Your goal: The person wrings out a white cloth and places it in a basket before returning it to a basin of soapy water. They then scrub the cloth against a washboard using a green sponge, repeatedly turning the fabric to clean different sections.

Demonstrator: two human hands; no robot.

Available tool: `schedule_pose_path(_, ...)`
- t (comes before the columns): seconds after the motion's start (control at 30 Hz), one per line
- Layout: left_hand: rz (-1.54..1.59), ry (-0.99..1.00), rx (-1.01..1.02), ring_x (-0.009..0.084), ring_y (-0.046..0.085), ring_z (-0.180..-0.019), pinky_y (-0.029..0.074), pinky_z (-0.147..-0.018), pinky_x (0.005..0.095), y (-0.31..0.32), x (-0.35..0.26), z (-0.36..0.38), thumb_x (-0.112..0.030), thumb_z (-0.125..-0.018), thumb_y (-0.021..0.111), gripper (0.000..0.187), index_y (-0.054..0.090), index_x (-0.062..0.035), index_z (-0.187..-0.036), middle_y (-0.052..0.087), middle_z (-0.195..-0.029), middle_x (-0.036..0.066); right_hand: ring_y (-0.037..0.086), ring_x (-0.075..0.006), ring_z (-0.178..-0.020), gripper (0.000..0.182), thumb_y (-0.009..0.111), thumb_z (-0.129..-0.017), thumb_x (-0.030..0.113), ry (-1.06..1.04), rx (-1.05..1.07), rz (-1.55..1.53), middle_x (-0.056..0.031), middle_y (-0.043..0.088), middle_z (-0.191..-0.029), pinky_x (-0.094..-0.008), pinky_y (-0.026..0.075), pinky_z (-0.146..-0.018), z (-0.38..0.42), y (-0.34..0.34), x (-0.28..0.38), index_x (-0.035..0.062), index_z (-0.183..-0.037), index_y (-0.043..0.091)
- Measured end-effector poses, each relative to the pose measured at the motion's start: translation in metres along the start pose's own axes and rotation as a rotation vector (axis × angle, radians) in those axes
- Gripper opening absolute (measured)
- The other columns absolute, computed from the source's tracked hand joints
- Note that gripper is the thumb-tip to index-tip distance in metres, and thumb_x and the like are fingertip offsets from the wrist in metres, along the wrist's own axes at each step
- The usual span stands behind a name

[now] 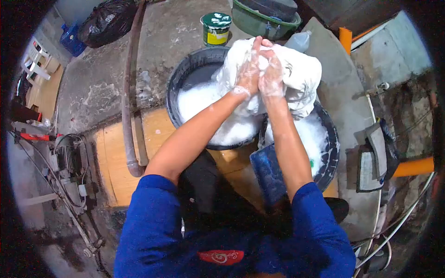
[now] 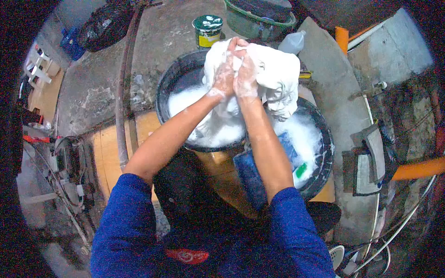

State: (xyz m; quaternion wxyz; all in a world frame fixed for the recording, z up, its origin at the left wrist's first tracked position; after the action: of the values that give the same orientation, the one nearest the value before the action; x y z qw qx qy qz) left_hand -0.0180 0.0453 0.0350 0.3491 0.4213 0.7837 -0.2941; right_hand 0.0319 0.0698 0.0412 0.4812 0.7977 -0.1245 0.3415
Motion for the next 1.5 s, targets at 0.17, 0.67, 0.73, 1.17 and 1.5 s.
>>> schedule_pose_path(0.17,0.484,-0.032,-0.175,0.0188,0.051,-0.095,0.036,-0.088,0.0281,0.007,0.009,0.005,-0.027,-0.079,0.049,0.039,0.047,-0.0056,-0.112,0.056,-0.099,0.007,0.052,-0.0154,-0.081,0.022,0.053,-0.064,0.005,0.03,-0.054,0.379,-0.0066,0.056,-0.085,-0.0253,0.041,-0.074,0.019,-0.017,0.016,0.0005,-0.085,0.056)
schedule_pose_path(0.67,0.201,0.062,0.604,0.0131,0.054,-0.082,0.045,-0.073,0.0265,0.059,0.029,0.007,-0.016,-0.055,0.07,0.042,0.056,-0.0053,-0.093,0.059,-0.091,0.005,0.052,-0.0148,-0.083,0.026,0.055,-0.069,0.01,0.094,0.706,0.509,-0.0058,0.055,-0.089,-0.0255,0.04,-0.077,0.021,0.007,0.08,0.0013,-0.094,0.053)
schedule_pose_path(0.73,0.312,-0.023,0.493,0.013,0.054,-0.087,0.044,-0.076,0.0272,0.049,0.006,-0.001,-0.014,-0.06,0.068,0.042,0.055,-0.0042,-0.099,0.058,-0.095,0.005,0.052,-0.0168,-0.086,0.034,0.06,-0.07,0.015,0.105,0.522,0.504,-0.0066,0.055,-0.092,-0.0292,0.039,-0.081,0.018,-0.006,0.086,0.0015,-0.1,0.051)
schedule_pose_path(1.17,0.456,-0.037,0.268,0.0061,0.056,-0.07,0.045,-0.063,0.0216,0.037,-0.034,-0.017,-0.005,-0.061,0.064,0.019,0.06,0.0008,-0.079,0.063,-0.077,0.004,0.034,-0.0237,-0.116,0.074,0.069,-0.069,0.033,0.428,0.341,1.229,-0.013,0.038,-0.125,-0.0323,0.029,-0.097,0.043,-0.095,0.002,0.0013,-0.124,0.032)
schedule_pose_path(1.5,0.225,0.23,0.033,0.0207,0.058,-0.085,0.043,-0.08,0.0292,0.001,-0.059,-0.025,-0.003,-0.059,0.06,0.038,0.051,0.0,-0.096,0.059,-0.088,0.01,0.039,-0.0244,-0.113,0.055,0.059,-0.073,0.022,-0.325,0.213,1.465,-0.0128,0.042,-0.122,-0.033,0.029,-0.097,0.007,-0.072,0.032,0.0049,-0.121,0.039)
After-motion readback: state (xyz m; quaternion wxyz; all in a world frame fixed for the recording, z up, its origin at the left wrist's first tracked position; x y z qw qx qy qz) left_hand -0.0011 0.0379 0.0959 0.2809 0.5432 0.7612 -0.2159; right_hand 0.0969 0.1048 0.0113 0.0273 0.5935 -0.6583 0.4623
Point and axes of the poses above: each hand's wrist, its own z-axis away from the middle knuckle, its own y-axis out of the palm, x = y × z, the point moved 6 cm from there along -z, towards the middle knuckle
